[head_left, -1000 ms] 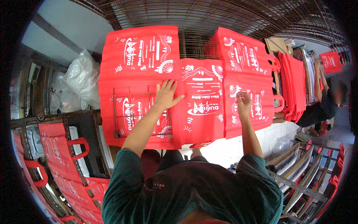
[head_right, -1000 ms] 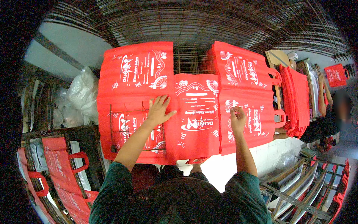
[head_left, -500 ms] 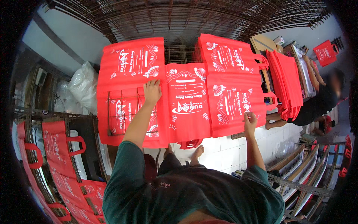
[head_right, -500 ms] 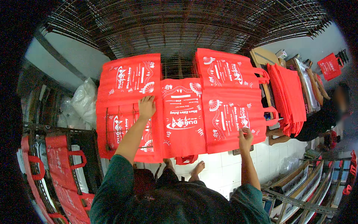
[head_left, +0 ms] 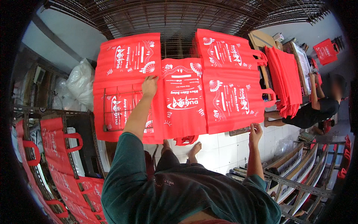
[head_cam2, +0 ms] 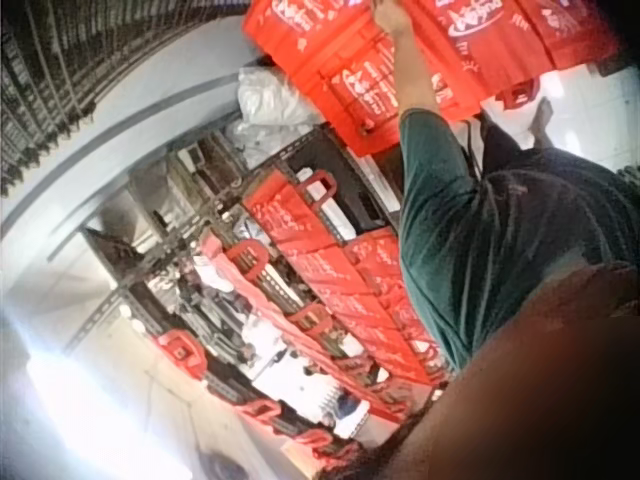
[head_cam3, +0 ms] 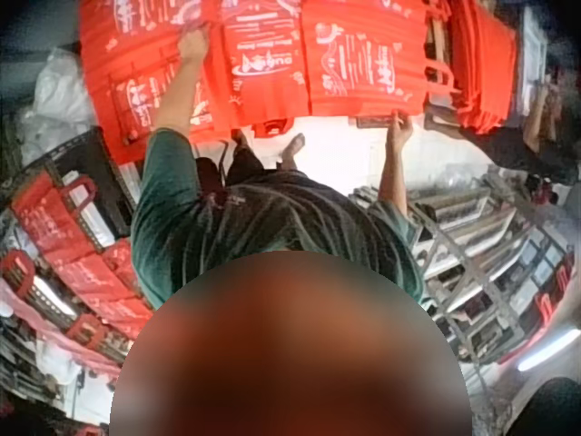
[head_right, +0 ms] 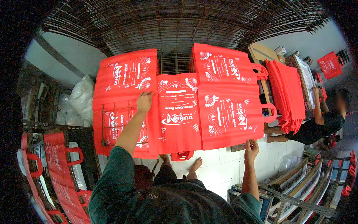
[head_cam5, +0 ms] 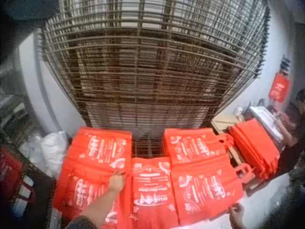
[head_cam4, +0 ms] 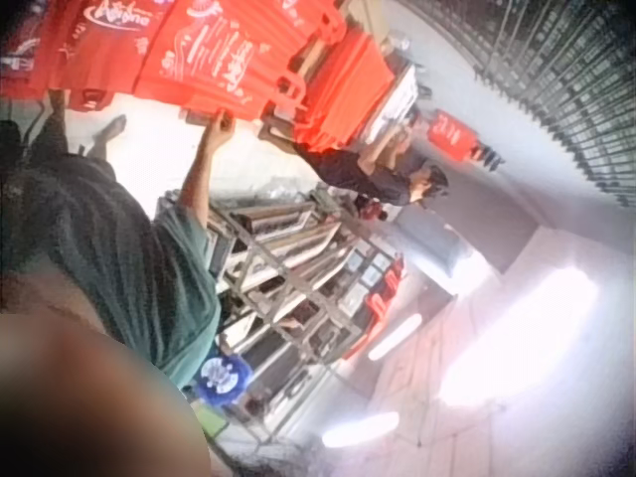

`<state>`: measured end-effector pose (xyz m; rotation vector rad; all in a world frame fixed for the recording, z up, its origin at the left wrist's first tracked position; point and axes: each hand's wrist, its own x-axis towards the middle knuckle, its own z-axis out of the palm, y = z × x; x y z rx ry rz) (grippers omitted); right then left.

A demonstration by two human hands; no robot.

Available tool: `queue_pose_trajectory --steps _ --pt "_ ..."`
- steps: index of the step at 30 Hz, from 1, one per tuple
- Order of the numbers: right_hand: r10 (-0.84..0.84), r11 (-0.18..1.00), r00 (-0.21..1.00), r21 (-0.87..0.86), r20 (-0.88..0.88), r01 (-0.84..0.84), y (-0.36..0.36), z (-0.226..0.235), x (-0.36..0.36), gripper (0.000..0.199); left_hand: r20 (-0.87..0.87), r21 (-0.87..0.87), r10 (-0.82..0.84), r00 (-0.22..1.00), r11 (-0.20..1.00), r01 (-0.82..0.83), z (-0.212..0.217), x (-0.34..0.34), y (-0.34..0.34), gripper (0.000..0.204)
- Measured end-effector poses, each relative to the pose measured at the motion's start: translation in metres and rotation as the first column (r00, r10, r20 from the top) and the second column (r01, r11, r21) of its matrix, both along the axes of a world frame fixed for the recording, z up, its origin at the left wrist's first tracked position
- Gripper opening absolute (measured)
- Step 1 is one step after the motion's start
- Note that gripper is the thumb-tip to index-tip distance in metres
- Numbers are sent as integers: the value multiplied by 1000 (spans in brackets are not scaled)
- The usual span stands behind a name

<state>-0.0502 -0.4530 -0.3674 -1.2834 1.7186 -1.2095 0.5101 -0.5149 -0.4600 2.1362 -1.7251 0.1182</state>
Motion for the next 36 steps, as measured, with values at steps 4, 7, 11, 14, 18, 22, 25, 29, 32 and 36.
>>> queue_pose_trajectory --steps 4,7,11,14,18,22,25,29,32,36 --pt "-14 998 1000 61 5 13 -3 6 8 8 1 5 -18 1000 1000 18 -4 5 0 27" --pt "-7 999 1000 49 17 6 -6 5 12 9 -11 13 -27 1000 1000 28 -4 7 1 28" --pt "11 999 1000 53 26 -13 -8 9 20 11 -10 36 -41 999 998 42 -9 11 5 27" --pt "21 999 1000 26 16 -21 -8 15 19 12 -20 -44 -60 998 997 59 3 7 11 31" --pt "-70 998 997 -9 -39 69 -5 17 -5 11 -76 -308 -104 992 948 76 48 -24 35 41" --pt "-144 985 977 -69 156 157 -11 -8 -50 10 -378 -381 -184 907 924 28 78 -68 115 30" --pt "-256 965 911 25 323 262 -3 0 -81 11 -477 -322 -199 856 946 40 68 -121 196 27" --pt "-365 930 830 126 423 345 7 -4 -133 15 -623 -58 -191 759 978 198 74 -198 278 27" --pt "-419 908 769 225 482 354 1 3 -160 16 -551 76 -156 820 969 236 59 -222 314 27" --pt "-420 907 704 302 573 295 -33 -8 -212 27 -612 216 10 791 964 155 4 -195 343 30"
